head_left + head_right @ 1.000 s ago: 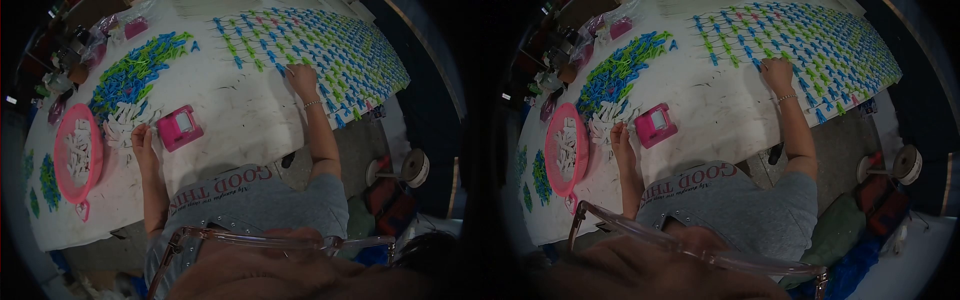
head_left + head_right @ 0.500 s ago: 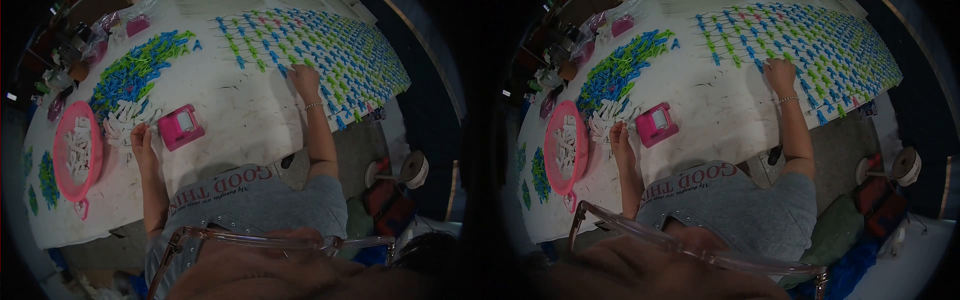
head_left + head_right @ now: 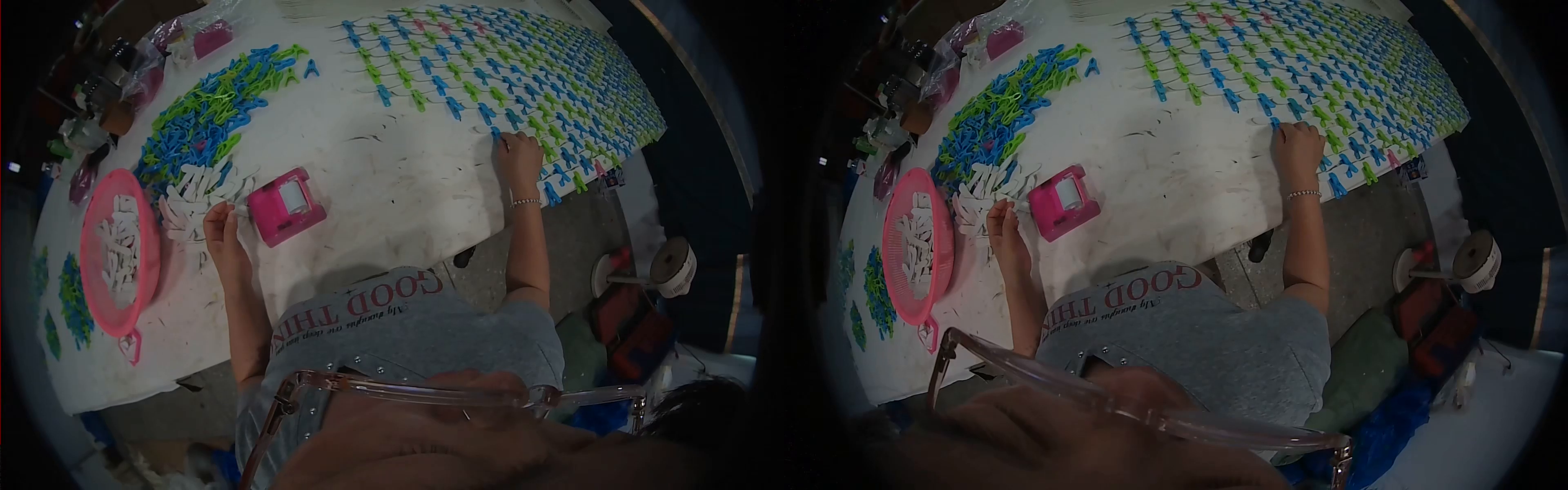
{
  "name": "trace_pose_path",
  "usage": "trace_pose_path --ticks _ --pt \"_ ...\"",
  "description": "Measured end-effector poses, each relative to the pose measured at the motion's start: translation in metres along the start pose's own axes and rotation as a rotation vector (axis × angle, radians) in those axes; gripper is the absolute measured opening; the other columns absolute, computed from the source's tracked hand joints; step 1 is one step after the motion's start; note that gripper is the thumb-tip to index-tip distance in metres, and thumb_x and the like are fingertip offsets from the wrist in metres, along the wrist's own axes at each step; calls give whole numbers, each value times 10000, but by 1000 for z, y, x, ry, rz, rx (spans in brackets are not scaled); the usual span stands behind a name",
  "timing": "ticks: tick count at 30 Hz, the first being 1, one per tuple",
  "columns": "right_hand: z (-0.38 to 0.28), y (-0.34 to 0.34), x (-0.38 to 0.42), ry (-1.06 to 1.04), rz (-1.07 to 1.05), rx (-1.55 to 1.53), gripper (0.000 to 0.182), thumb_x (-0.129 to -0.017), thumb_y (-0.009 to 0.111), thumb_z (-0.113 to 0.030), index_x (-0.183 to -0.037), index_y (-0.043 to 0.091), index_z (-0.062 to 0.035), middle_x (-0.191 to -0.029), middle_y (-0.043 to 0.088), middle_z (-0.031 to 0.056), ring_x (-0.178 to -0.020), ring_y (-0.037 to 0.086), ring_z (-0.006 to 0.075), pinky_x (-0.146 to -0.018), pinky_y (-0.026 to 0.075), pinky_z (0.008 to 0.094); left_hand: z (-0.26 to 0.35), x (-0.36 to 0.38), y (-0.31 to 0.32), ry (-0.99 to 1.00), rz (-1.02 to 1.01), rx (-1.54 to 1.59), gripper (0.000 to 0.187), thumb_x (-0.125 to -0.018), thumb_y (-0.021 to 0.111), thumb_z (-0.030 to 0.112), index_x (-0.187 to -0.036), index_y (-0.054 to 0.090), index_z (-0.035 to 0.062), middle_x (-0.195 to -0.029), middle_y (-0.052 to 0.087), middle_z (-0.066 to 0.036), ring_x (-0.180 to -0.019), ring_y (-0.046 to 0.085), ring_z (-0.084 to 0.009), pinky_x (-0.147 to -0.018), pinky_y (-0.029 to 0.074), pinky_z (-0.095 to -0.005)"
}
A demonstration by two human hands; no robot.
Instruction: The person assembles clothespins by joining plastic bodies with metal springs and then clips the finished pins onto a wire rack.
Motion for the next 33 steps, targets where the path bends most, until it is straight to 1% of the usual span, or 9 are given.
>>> trace_pose_path --ticks 10,12,16,18,22,24,27,30,33 --pt "-15 -9 -7 -151 37 -55 212 -837 652 -225 -974 691 -67 -948 643 135 -866 596 324 -755 477 433 23 -2 -8 55 109 -85 254 -886 612 72 -1130 546 51 -979 565 -11 -901 516 -81 -821 410 -217" --pt "-42 -15 -9 -259 159 -157 146 -855 610 -107 -979 668 -57 -909 625 134 -810 586 329 -697 480 415 39 -8 -18 90 122 -54 253 -878 616 63 -1122 553 51 -901 559 20 -829 516 -68 -770 416 -202" --pt "-103 -25 -13 -195 -32 -451 134 -884 575 -74 -983 656 -34 -912 612 146 -806 585 329 -699 482 385 69 -28 -36 94 117 -156 178 -889 600 73 -1063 583 40 -837 567 31 -770 520 -45 -711 424 -197" --pt "-130 -28 -13 -419 -41 -600 129 -883 572 -55 -984 650 -38 -863 608 151 -754 590 322 -661 480 373 73 -50 -37 157 -40 -468 137 -887 596 109 -1006 622 47 -795 600 -10 -735 561 -89 -677 445 -233" --pt "-184 -36 -11 -471 -89 -773 74 -871 600 -82 -909 641 -34 -773 602 134 -681 589 306 -608 473 373 41 -107 -27 263 -197 -823 147 -864 598 144 -978 653 70 -822 635 -84 -797 609 -182 -693 479 -311" --pt "-210 -47 -6 -621 -173 -766 84 -856 632 -111 -815 619 -39 -697 596 111 -616 581 290 -560 461 357 26 -127 -8 380 -346 -1171 195 -808 639 201 -968 669 94 -886 633 -118 -861 608 -278 -730 489 -391" --pt "-234 -53 1 -729 -167 -802 143 -841 661 -144 -757 600 -45 -687 602 95 -605 582 267 -541 453 339 5 -144 4 441 -356 -1479 238 -771 673 247 -947 664 88 -940 615 -107 -888 599 -287 -736 484 -416" --pt "-245 -51 6 -749 -152 -865 140 -832 674 -154 -761 608 -53 -683 602 90 -601 580 262 -535 449 339 -5 -160 5 250 -494 -1535 270 -742 706 283 -932 677 94 -981 589 -102 -888 597 -281 -730 481 -411" --pt "-247 -50 8 -736 -180 -898 150 -834 671 -158 -756 606 -47 -681 599 88 -605 578 262 -541 449 345 15 -153 -1 423 -415 -1314 286 -726 727 293 -930 696 95 -906 619 -87 -837 604 -281 -710 484 -404"
Point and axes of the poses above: each hand's wrist, its own x-axis away from the middle knuckle, its own y-axis out of the palm, z = x × y, the point moved 3 cm from there along -x, towards the middle knuckle
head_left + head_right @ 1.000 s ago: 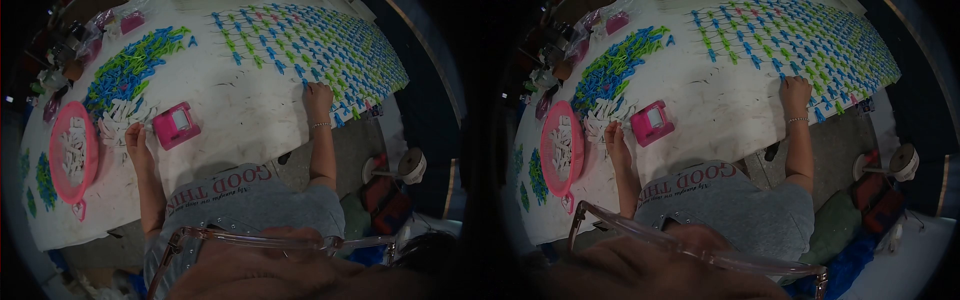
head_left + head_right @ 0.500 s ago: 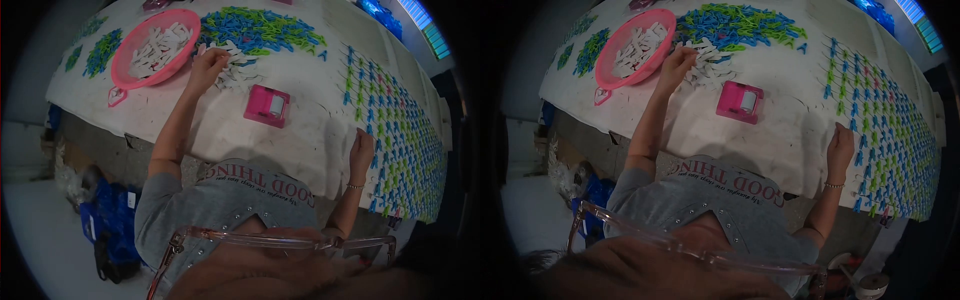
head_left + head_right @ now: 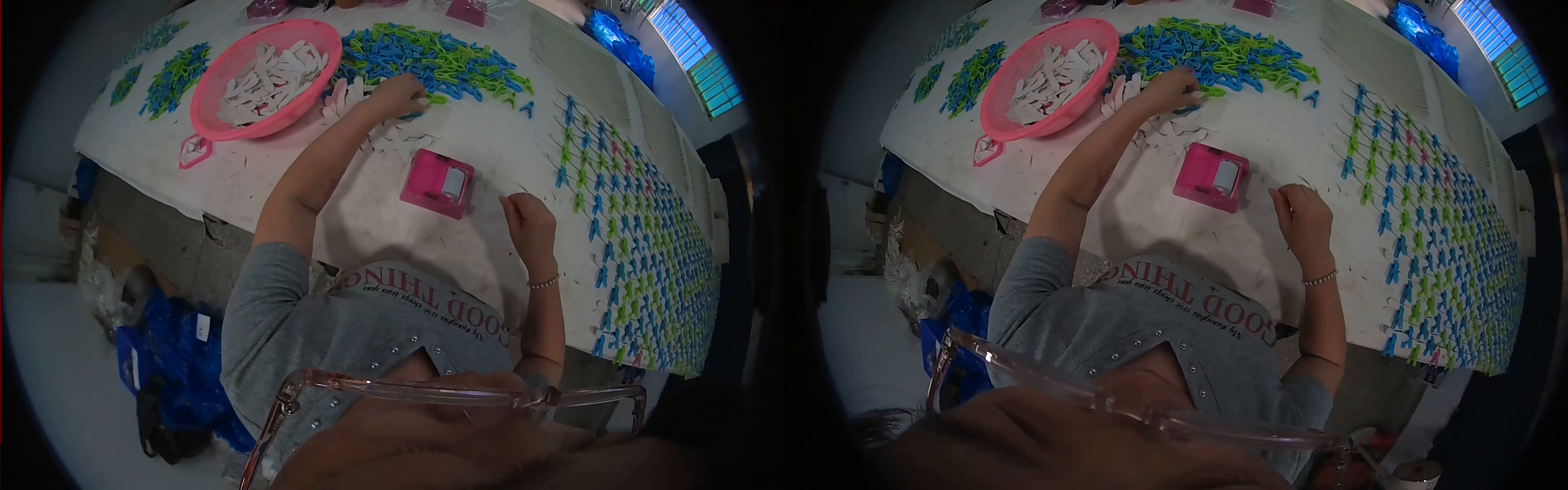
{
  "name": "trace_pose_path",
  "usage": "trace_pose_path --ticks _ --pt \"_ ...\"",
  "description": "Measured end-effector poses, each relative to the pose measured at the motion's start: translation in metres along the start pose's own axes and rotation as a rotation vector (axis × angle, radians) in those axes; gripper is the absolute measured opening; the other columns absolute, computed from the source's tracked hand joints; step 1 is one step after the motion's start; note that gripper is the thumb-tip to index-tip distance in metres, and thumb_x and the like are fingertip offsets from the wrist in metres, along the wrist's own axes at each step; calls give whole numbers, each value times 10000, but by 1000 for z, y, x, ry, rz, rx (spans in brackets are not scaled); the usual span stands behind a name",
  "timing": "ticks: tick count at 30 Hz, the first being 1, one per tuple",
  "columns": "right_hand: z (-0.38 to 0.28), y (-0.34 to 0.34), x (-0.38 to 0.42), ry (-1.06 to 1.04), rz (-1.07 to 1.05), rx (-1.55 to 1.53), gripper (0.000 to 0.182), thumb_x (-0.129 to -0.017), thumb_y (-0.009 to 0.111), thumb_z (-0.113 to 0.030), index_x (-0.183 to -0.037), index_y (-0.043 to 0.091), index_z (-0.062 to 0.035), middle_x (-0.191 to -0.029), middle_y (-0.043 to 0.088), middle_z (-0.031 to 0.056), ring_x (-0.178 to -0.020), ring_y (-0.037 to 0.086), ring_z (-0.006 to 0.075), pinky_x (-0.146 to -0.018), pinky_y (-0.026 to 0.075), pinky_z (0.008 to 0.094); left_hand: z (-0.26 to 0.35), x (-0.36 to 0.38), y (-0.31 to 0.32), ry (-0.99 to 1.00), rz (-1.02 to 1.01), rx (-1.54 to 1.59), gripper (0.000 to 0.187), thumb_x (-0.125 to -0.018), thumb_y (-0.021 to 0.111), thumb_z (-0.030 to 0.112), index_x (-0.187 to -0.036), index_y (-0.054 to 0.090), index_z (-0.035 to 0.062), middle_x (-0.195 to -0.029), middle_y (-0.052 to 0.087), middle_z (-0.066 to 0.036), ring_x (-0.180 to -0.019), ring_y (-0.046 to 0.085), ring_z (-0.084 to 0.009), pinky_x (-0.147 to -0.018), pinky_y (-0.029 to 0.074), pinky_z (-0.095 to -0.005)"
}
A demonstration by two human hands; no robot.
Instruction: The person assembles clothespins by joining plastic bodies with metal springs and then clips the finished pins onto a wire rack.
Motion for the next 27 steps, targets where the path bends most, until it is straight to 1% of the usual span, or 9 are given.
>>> trace_pose_path --ticks 4,6,7,9,15,19,21,25,27 --pt "5 13 -6 38 -44 -29 159 -838 666 -163 -757 606 -41 -684 600 92 -603 574 263 -547 450 351 -5 13 -23 -190 127 185 277 -742 752 270 -931 693 76 -826 631 -74 -716 591 -181 -650 478 -315" --pt "6 23 -11 25 -56 -81 163 -840 663 -170 -761 609 -39 -680 597 91 -606 572 262 -552 451 354 -18 20 -25 -332 302 480 272 -783 753 252 -954 683 52 -805 655 -36 -664 580 -104 -617 466 -250" --pt "4 26 -15 18 -57 -85 163 -840 663 -170 -761 609 -39 -680 597 91 -606 572 262 -552 451 354 -18 23 -28 -336 307 476 272 -783 753 252 -954 683 52 -805 655 -36 -664 580 -104 -617 466 -250" --pt "0 34 -21 27 -104 -126 154 -860 642 -146 -789 612 -12 -670 572 101 -593 550 222 -555 433 325 -23 34 -34 -487 400 793 252 -823 728 232 -946 670 20 -822 649 -11 -706 584 -80 -631 465 -227" --pt "-14 48 -43 -9 -83 -238 144 -852 644 -164 -801 633 -30 -699 592 95 -625 581 237 -561 449 349 -25 42 -57 -509 605 1011 264 -863 683 236 -1002 646 15 -846 628 -6 -710 573 -80 -662 475 -222" --pt "-23 54 -58 36 -99 -374 100 -864 628 -123 -869 648 -25 -772 619 92 -679 613 195 -604 484 311 1 48 -62 -436 460 1290 226 -897 635 208 -1038 636 31 -832 605 5 -697 565 -71 -679 488 -215" --pt "-28 57 -63 143 -55 -589 138 -888 605 -85 -1003 636 -15 -858 653 64 -757 614 107 -686 496 245 30 54 -62 -426 310 1337 188 -898 624 168 -1012 645 20 -851 626 -16 -691 579 -70 -687 519 -216" --pt "-35 62 -65 161 8 -656 188 -898 596 -71 -1076 612 -14 -894 648 45 -774 611 83 -705 499 228 76 67 -55 -364 206 1373 191 -900 623 167 -1036 632 33 -832 616 -6 -697 583 -68 -691 518 -214" --pt "-38 64 -63 212 -87 -792 194 -899 594 -66 -1080 602 2 -882 647 43 -764 611 82 -698 501 223 88 69 -53 -371 189 1364 190 -899 625 156 -1051 619 42 -837 613 -4 -701 589 -73 -687 515 -220"
Point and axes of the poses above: each hand's wrist, its own x-axis away from the middle knuckle, its own y-axis out of the palm, z = x × y, the point moved 3 cm from there along -x, towards the middle knuckle
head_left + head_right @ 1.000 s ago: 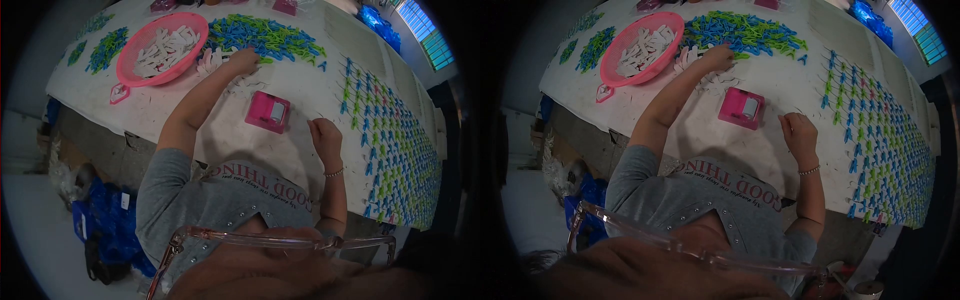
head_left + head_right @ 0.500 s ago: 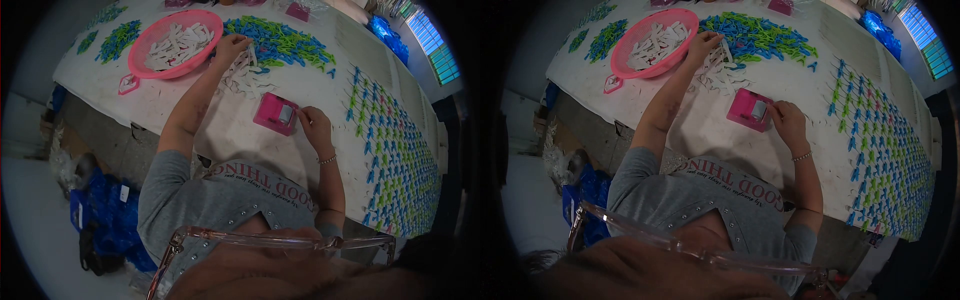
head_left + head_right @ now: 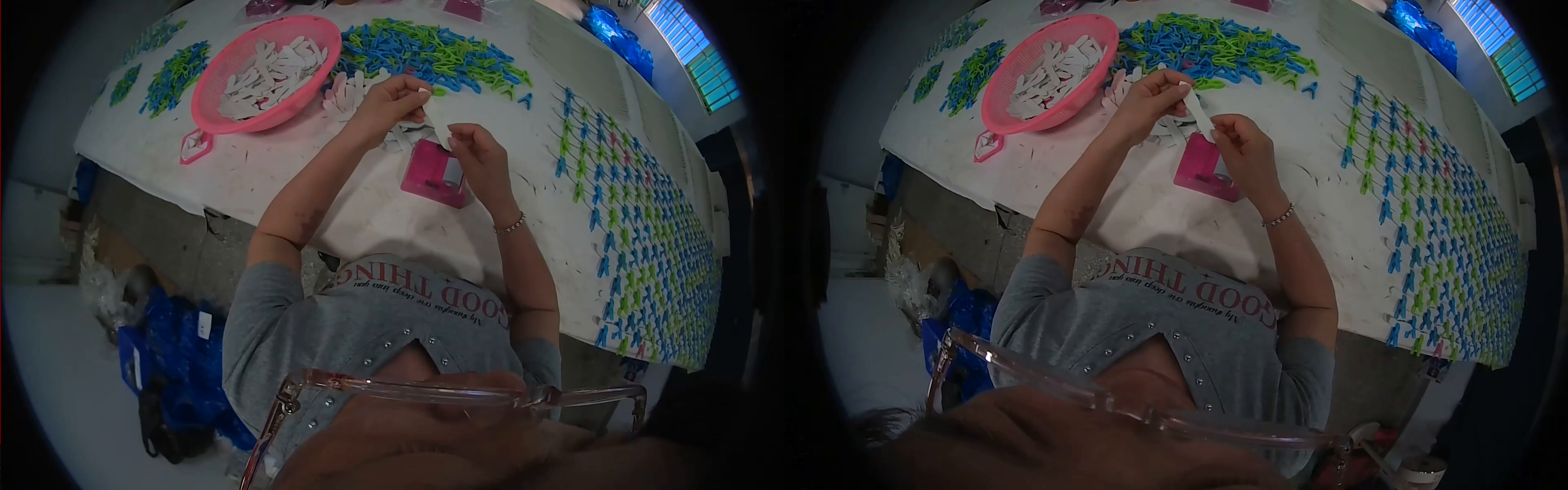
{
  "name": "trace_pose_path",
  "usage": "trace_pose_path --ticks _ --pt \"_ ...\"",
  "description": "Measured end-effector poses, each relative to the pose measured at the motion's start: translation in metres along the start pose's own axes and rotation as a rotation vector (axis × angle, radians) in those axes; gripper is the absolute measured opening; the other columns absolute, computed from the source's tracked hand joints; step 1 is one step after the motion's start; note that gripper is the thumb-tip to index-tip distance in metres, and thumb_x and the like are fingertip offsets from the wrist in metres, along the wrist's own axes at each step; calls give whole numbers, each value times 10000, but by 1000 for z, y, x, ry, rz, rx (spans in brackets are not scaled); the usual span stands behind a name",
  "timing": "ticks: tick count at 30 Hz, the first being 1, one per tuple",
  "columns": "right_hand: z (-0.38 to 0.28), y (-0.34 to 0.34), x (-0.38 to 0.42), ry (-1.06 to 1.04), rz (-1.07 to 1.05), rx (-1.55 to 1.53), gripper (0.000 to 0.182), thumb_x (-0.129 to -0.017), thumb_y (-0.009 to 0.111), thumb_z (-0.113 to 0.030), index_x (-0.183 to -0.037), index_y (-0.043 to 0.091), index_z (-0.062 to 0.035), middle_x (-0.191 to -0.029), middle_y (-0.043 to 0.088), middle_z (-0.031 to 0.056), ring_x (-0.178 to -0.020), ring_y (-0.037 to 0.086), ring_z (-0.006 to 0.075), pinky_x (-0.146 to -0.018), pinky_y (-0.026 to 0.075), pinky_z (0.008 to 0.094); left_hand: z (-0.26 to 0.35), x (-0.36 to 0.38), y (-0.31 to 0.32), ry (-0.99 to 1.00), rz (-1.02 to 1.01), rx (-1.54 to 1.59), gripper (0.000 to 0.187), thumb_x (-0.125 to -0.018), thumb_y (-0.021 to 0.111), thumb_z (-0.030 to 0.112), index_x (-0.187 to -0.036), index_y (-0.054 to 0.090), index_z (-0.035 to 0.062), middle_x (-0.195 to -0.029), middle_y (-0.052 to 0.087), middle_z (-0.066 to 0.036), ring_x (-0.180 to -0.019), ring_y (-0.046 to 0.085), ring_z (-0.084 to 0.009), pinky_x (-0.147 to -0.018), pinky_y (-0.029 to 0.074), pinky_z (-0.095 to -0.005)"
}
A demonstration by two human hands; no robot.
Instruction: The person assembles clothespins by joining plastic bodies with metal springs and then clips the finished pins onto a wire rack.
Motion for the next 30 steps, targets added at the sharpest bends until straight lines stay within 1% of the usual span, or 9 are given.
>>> trace_pose_path --ticks 4,6,7,9,12,15,19,21,30 --pt "8 -6 9 133 -44 -42 171 -899 593 -58 -1055 604 12 -864 644 36 -758 609 85 -699 504 222 -8 8 9 99 -76 -21 163 -892 634 144 -1018 633 40 -857 616 -2 -721 602 -84 -670 514 -234" --pt "9 -11 13 279 -21 -171 155 -899 594 -57 -1034 602 18 -839 644 33 -761 610 89 -695 506 225 -2 19 19 470 -28 -294 134 -871 646 110 -983 645 37 -854 608 -15 -739 611 -96 -661 508 -235" --pt "11 -14 15 286 -20 -165 155 -899 594 -57 -1034 602 18 -839 644 33 -761 610 89 -695 506 225 3 26 24 466 -29 -286 134 -871 646 110 -983 645 37 -854 608 -15 -739 611 -96 -661 508 -235" --pt "14 -19 19 261 6 -183 130 -877 593 -27 -999 614 12 -827 655 38 -725 603 70 -679 496 220 20 46 41 922 -79 -853 118 -856 648 85 -965 653 41 -843 594 -39 -751 621 -111 -665 501 -233" --pt "16 -22 28 191 24 -63 120 -876 591 -23 -986 620 15 -818 653 39 -713 602 69 -664 489 220 4 35 33 624 -75 -549 120 -848 653 85 -965 652 57 -837 589 -53 -731 618 -125 -657 494 -240" --pt "5 -24 31 151 -64 155 152 -855 609 -19 -1005 617 9 -904 659 55 -782 622 108 -704 505 252 -3 31 27 492 -146 -527 110 -858 647 55 -968 649 50 -873 590 -38 -760 573 -98 -683 482 -233" --pt "17 -22 28 -51 -65 420 149 -829 631 -22 -976 625 -7 -908 644 81 -780 623 149 -696 498 276 -7 28 25 461 -179 -572 105 -857 648 62 -961 647 58 -851 595 -33 -735 562 -106 -660 465 -237" --pt "24 -17 26 -224 -30 533 137 -800 640 -32 -936 641 -45 -826 633 101 -731 584 238 -639 473 331 -8 28 21 581 -226 -711 101 -849 659 74 -946 642 52 -825 594 -30 -731 563 -122 -648 453 -248" --pt "22 -8 27 -387 -66 581 144 -740 629 -10 -880 633 -44 -777 607 83 -762 564 268 -702 451 372 -19 40 1 562 -182 -775 79 -808 668 104 -865 624 70 -797 592 -52 -756 570 -222 -640 456 -328"
Point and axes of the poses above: each hand's wrist, its own x-axis away from the middle knuckle, its own y-axis out of the palm, z = x × y, the point moved 3 cm from there along -x, towards the middle knuckle
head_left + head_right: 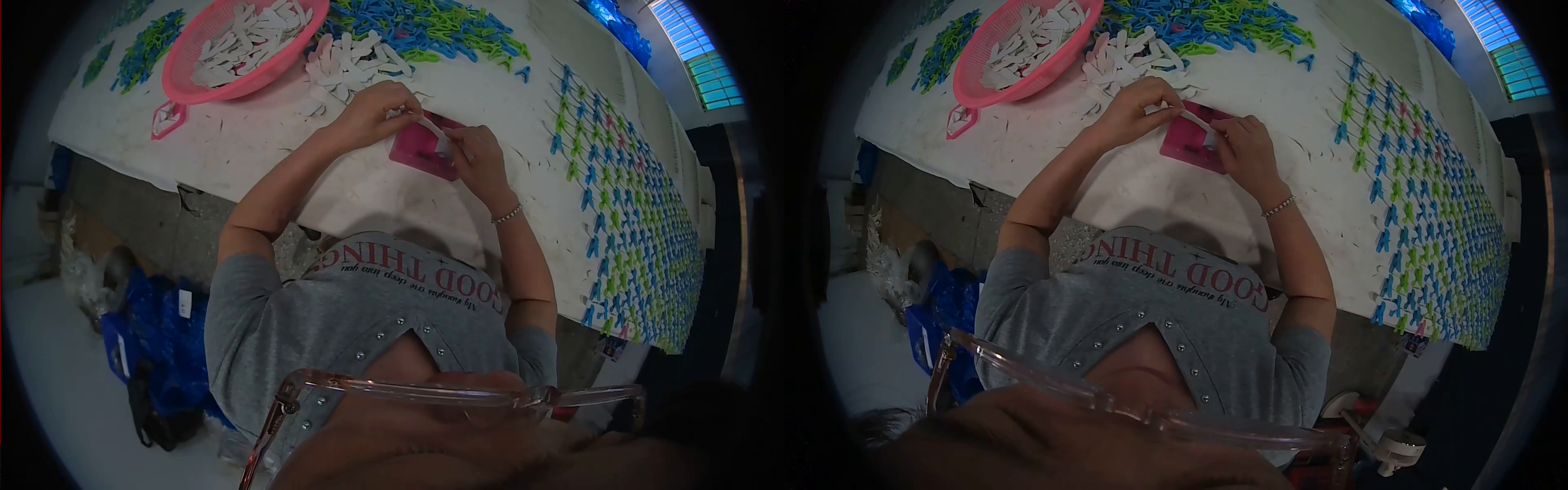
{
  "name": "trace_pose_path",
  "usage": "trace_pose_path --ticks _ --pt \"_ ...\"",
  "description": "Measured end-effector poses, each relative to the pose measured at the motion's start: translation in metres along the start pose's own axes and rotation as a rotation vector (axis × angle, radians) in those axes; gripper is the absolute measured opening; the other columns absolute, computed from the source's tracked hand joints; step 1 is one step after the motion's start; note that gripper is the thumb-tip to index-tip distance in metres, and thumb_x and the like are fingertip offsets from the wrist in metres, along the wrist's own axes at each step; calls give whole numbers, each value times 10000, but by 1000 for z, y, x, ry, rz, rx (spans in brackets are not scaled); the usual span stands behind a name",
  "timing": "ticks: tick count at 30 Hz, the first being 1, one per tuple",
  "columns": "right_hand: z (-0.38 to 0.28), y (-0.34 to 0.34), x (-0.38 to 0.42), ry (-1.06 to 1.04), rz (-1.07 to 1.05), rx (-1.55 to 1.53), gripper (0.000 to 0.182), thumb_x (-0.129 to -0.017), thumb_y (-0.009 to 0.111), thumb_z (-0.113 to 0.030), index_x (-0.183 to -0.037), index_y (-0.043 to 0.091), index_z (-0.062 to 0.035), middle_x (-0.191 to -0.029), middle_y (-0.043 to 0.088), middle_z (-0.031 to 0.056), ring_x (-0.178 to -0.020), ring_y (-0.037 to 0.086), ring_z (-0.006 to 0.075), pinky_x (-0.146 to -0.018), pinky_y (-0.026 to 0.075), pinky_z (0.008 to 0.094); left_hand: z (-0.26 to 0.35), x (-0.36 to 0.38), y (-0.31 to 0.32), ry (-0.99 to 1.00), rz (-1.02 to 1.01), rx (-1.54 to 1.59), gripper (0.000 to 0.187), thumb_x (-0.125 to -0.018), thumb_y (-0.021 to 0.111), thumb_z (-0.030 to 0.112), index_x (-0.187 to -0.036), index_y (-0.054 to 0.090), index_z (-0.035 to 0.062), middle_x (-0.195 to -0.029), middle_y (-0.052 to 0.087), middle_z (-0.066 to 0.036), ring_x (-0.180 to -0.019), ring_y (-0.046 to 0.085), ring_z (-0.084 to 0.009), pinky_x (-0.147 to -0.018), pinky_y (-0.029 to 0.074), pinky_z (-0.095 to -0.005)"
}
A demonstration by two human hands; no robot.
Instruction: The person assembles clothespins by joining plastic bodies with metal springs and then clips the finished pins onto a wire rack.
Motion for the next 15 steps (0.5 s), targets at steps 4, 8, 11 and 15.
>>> trace_pose_path --ticks 4,8,11,15 --pt "7 -13 10 -21 -31 51 154 -712 636 -14 -862 632 -46 -784 603 81 -754 556 265 -690 447 371 -9 3 17 -17 -104 -74 95 -782 674 113 -854 624 77 -805 596 -61 -785 571 -254 -673 460 -356" --pt "11 -26 19 -15 -51 162 172 -685 633 -9 -853 626 -46 -797 588 83 -753 549 265 -675 442 373 -7 -1 38 -12 -160 -42 91 -770 664 141 -833 622 90 -800 590 -69 -803 566 -278 -710 452 -377" --pt "9 -38 16 18 17 168 200 -677 626 7 -871 615 -41 -813 581 90 -755 547 257 -682 444 359 -3 -8 48 -4 -199 -18 87 -773 657 160 -816 620 94 -793 586 -71 -805 564 -280 -717 447 -377" --pt "3 -48 2 204 116 -45 255 -719 619 35 -961 584 -36 -834 568 59 -763 543 176 -713 449 287 1 -17 62 56 -211 -13 103 -767 654 176 -794 620 83 -789 588 -73 -804 569 -284 -716 449 -386"
Point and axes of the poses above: each hand's wrist, its own x-axis away from the middle knuckle, its own y-axis out of the palm, z = x × y, the point moved 3 cm from there along -x, towards the middle knuckle
